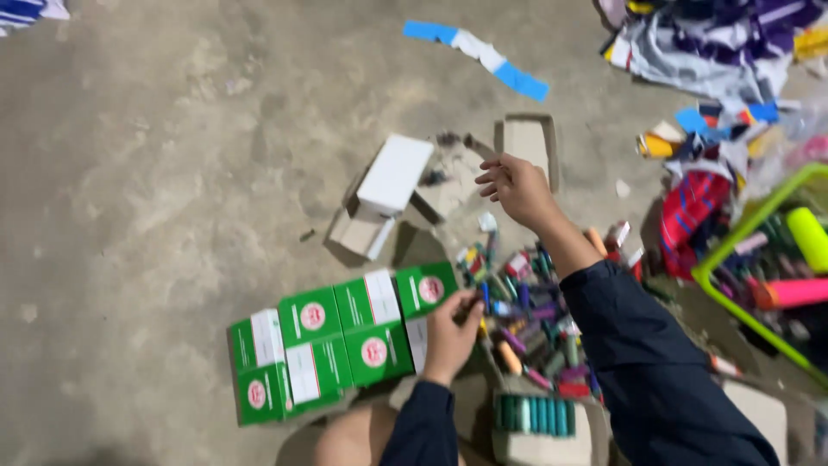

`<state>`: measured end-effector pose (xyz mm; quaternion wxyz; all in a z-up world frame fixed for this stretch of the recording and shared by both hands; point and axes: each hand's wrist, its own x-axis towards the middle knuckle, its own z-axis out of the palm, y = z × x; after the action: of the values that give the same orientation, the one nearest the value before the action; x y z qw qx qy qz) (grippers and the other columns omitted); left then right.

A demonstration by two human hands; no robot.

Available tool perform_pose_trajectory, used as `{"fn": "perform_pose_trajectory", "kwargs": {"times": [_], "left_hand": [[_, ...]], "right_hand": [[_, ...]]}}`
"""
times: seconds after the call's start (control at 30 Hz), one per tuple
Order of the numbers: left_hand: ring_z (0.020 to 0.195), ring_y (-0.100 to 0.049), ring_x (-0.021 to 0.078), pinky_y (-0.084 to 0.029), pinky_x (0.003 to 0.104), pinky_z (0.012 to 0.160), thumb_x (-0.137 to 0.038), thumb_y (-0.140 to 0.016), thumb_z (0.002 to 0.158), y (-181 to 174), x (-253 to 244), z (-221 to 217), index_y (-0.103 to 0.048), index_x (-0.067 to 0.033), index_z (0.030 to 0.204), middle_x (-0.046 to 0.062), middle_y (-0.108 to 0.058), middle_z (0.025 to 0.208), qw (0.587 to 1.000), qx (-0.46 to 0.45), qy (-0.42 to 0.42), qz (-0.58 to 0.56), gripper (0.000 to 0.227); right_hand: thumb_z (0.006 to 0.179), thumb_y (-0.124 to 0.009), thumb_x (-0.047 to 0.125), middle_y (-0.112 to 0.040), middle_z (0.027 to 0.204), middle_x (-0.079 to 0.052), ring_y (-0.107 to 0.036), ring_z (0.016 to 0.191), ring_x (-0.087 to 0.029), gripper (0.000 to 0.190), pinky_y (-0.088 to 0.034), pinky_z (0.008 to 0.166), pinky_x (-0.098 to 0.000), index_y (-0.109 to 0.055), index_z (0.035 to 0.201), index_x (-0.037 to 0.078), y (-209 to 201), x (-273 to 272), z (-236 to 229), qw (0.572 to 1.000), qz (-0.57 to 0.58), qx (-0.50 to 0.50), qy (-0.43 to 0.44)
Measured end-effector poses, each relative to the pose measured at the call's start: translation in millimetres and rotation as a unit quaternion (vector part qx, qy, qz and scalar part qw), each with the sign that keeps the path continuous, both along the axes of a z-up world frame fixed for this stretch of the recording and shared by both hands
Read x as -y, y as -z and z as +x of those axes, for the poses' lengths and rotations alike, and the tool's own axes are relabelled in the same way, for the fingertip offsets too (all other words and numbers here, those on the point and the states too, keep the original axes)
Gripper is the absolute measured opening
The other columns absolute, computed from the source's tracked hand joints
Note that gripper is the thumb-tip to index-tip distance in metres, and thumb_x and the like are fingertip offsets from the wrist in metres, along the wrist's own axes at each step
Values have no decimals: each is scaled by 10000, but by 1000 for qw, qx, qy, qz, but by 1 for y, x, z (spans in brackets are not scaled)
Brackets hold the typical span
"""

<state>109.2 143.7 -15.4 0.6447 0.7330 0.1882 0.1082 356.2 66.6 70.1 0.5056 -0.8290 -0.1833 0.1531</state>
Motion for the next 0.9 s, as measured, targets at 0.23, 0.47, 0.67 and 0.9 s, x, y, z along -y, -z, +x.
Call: {"fn": "perform_pose_trajectory", "kwargs": {"times": [0.23, 0.47, 0.67, 0.9], "left_hand": [[841, -677, 106, -542, 254, 772, -138, -682, 927, -19, -2, 8, -749, -109, 969, 11, -774, 903, 999, -13, -8, -46, 84], [802, -663, 63, -497, 225, 636, -211, -713, 934, -32, 3, 9, -779, -123, 1014, -7, -777, 899, 991, -80, -12, -110, 136], [804, -659, 96, -512, 250, 630, -249, -695, 953, -40, -1, 5, -769, -122, 1041, 13, -766, 916, 991, -77, -11, -106, 171], [1274, -615, 286, -496, 477, 1086, -237, -643, 967, -83, -52, 62, -636, -153, 1310, 82, -664, 1360, 988, -87, 65, 109, 353]], "right_hand": [[1020, -463, 75, -500, 1548, -174, -441, 1463, -324, 548, -418, 1088, -424, -412, 1562, 133, 54, -38, 68, 992, -26, 102, -72], [1033, -572, 160, -803, 1044, -93, -781, 846, -203, 220, -624, 908, -380, -739, 1166, 105, 89, -51, 9, 953, -229, 123, -156], [1020, -540, 240, -764, 773, -89, -711, 674, -303, 267, -548, 902, -469, -746, 928, 96, 106, -36, -14, 908, -298, 199, -218], [804, -673, 154, -824, 816, 5, -768, 774, -232, 329, -564, 715, -391, -775, 1116, 179, 58, -8, -18, 964, -218, 106, -108]]}}
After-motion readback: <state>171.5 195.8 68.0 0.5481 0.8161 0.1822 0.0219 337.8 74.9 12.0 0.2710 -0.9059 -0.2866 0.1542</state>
